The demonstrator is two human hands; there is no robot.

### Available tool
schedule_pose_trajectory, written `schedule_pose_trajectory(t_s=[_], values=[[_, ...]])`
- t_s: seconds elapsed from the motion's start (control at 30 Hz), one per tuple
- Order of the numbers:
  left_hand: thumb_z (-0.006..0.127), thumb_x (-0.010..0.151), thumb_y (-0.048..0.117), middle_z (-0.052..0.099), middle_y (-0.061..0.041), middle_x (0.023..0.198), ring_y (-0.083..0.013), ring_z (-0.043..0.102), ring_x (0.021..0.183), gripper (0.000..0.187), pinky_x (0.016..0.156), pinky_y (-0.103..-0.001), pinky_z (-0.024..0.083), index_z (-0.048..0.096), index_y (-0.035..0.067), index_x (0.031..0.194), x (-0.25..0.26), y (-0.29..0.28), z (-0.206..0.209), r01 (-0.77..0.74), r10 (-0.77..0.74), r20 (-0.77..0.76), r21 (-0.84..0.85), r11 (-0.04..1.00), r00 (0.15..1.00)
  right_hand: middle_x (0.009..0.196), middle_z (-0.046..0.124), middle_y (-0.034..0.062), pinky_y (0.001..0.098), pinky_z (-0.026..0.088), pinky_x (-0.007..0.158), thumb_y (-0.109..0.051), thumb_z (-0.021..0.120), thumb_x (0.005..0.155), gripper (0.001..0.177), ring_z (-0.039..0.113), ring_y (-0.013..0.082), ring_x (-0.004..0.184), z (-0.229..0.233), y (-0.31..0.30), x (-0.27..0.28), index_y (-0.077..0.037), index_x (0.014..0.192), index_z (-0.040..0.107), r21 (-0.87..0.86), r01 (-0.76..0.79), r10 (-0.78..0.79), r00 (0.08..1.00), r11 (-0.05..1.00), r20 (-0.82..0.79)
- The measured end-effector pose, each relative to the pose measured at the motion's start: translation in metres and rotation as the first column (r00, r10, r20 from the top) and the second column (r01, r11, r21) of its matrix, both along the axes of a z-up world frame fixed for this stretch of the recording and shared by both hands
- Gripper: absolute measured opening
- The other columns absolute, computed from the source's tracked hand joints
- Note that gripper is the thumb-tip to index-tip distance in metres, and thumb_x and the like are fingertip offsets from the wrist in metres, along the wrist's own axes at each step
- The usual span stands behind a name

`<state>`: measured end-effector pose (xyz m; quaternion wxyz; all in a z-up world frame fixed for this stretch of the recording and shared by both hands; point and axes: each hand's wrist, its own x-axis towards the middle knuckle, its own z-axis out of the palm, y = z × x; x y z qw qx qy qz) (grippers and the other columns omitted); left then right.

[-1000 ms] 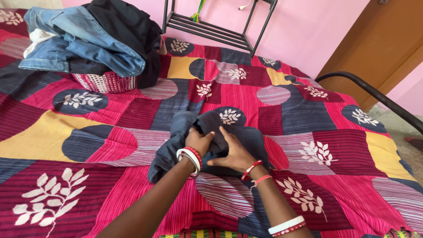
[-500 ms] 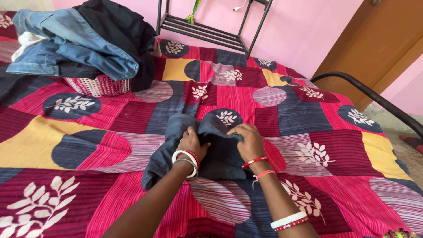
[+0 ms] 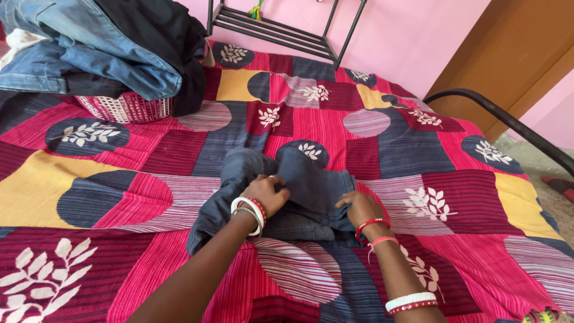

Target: The person folds a pair of dark jeans on a patterned bedsheet, then places them on a metal rack. The person then folds a black shirt on the same bedsheet.

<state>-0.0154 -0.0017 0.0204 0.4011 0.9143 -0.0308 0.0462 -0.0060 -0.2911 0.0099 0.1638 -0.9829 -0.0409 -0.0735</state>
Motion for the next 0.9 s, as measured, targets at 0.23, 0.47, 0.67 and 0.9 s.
schedule_pose_trajectory(t_s=[0.23,0.47,0.67,0.9], values=[[0.065,0.093,0.053,0.063,-0.024,0.132,-0.0437,0.063,0.117,0.058,0.101,-0.050,0.051,0.064,0.002,0.122,0.054,-0.024,-0.040,-0.261,0.249,-0.142,-0.076,0.962,0.958,0.106,0.077,0.0157,0.0419,0.058,0.087,0.003,0.055,0.083,0.043,0.075,0.0323,0.096,0.017,0.015,0.010,-0.019,0.109,0.081,0.170,0.132,-0.133,0.991,0.977,0.000],[0.075,0.071,0.024,0.067,-0.026,0.126,-0.0395,0.066,0.119,0.058,0.104,-0.042,0.052,0.068,0.001,0.125,0.071,-0.026,-0.061,-0.288,0.278,-0.072,-0.262,0.921,0.958,0.111,0.073,0.0083,0.0453,0.052,0.094,-0.009,0.069,0.080,0.028,0.066,0.0293,0.112,-0.027,0.034,-0.001,-0.020,0.104,0.080,-0.141,-0.030,0.060,0.976,0.990,0.211],[0.071,0.075,0.026,0.070,-0.028,0.120,-0.0413,0.067,0.117,0.055,0.104,-0.043,0.051,0.070,0.000,0.123,0.040,0.021,-0.025,-0.391,0.401,-0.061,-0.397,0.831,0.914,0.115,0.071,0.0095,0.0437,0.053,0.095,-0.014,0.073,0.081,0.030,0.066,0.0305,0.111,-0.014,0.043,0.012,-0.018,0.110,0.077,0.002,0.013,-0.013,0.969,1.000,0.247],[0.067,0.078,0.024,0.067,-0.034,0.120,-0.0474,0.065,0.116,0.055,0.102,-0.048,0.050,0.063,-0.002,0.127,0.000,0.076,-0.011,-0.472,0.449,-0.146,-0.295,0.831,0.881,0.118,0.070,0.0129,0.0454,0.052,0.098,-0.018,0.073,0.083,0.030,0.065,0.0335,0.113,-0.015,0.075,0.003,-0.018,0.112,0.078,0.014,-0.009,0.006,0.971,1.000,0.239]])
